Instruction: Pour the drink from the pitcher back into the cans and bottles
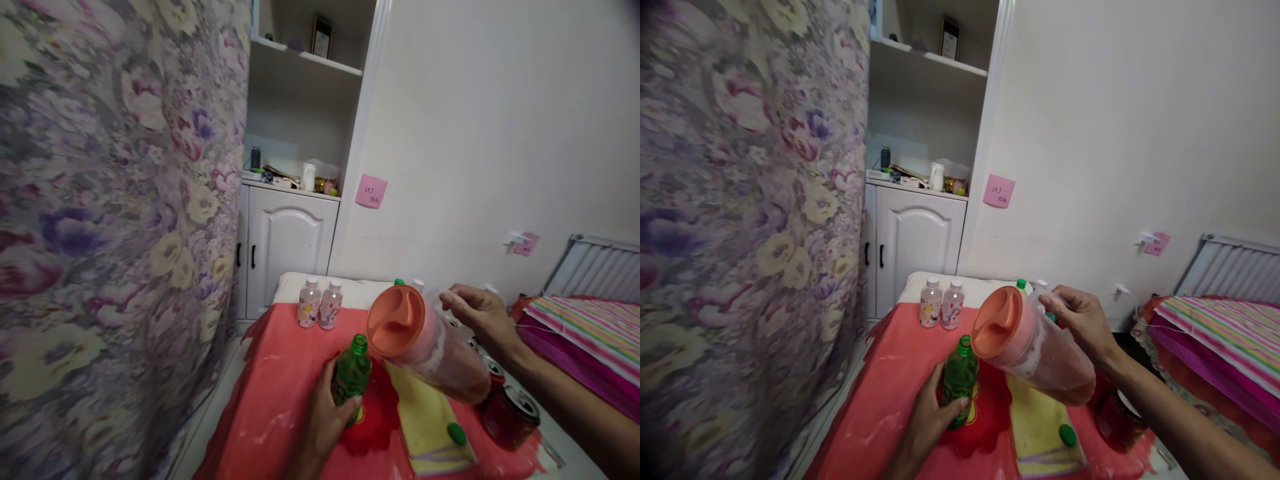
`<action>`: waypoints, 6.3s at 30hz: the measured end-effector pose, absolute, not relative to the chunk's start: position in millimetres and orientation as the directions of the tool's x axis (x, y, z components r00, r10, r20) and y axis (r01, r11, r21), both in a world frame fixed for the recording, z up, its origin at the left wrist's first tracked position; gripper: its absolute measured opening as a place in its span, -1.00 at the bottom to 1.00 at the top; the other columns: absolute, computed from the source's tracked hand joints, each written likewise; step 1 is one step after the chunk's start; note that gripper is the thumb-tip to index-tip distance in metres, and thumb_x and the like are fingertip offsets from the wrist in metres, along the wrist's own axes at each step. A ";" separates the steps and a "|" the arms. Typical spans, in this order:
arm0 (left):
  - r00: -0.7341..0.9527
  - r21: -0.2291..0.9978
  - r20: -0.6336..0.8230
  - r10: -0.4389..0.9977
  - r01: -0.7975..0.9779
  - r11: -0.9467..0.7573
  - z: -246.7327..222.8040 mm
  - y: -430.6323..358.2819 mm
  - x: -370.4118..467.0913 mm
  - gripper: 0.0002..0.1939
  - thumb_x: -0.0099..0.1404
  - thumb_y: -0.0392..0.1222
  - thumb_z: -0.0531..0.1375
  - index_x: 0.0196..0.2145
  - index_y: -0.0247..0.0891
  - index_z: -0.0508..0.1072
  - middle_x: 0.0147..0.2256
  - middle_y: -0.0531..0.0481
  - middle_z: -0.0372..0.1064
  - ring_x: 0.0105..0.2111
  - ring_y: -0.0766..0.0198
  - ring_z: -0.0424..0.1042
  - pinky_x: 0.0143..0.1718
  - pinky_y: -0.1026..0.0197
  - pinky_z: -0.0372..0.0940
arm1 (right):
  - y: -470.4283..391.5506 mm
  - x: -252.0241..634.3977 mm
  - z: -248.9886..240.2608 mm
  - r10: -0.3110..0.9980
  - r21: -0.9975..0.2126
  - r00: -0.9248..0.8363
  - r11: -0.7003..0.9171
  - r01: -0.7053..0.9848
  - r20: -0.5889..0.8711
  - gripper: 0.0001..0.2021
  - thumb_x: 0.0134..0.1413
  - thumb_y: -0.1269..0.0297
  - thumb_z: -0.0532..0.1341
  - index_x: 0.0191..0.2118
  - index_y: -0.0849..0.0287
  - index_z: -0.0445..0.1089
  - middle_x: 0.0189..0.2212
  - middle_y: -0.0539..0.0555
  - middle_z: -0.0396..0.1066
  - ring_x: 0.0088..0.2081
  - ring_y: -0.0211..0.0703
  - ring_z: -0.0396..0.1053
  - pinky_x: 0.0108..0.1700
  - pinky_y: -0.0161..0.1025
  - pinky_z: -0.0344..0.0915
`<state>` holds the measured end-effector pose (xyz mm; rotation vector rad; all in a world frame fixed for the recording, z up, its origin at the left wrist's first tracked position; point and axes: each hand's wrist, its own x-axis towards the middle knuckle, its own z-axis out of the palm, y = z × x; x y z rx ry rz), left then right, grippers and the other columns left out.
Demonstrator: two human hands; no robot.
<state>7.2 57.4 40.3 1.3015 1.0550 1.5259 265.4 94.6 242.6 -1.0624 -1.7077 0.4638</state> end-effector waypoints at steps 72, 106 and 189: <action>-0.051 0.969 0.245 0.968 -0.019 -0.246 41.8 59.4 13.0 -0.27 -0.08 -0.34 0.28 0.12 -0.33 0.36 0.06 -0.22 0.47 0.06 -0.08 0.43 0.12 -0.01 0.27 | 106.8 281.1 272.2 0.811 -0.573 -0.286 0.569 0.590 0.511 -0.62 0.09 -0.09 0.27 -0.50 0.14 0.40 -0.62 -0.09 0.23 -0.52 -0.27 0.17 -0.49 -0.30 0.09; -0.064 0.963 0.269 0.961 0.036 -0.267 38.4 61.8 12.5 -0.29 -0.07 -0.36 0.29 0.11 -0.28 0.39 0.03 -0.16 0.51 0.02 -0.04 0.46 0.09 0.02 0.31 | 104.6 282.1 281.2 0.787 -0.509 -0.306 0.591 0.626 0.536 -0.62 0.11 -0.08 0.25 -0.51 0.12 0.38 -0.62 -0.08 0.19 -0.53 -0.26 0.13 -0.49 -0.29 0.06; -0.062 0.965 0.261 0.963 0.041 -0.259 41.7 60.1 13.0 -0.29 -0.08 -0.36 0.29 0.11 -0.27 0.39 0.03 -0.17 0.50 0.03 -0.04 0.46 0.10 0.00 0.30 | 98.6 274.9 288.9 0.776 -0.448 -0.338 0.598 0.664 0.533 -0.61 0.14 -0.10 0.22 -0.50 0.12 0.37 -0.62 -0.09 0.17 -0.52 -0.26 0.11 -0.49 -0.29 0.04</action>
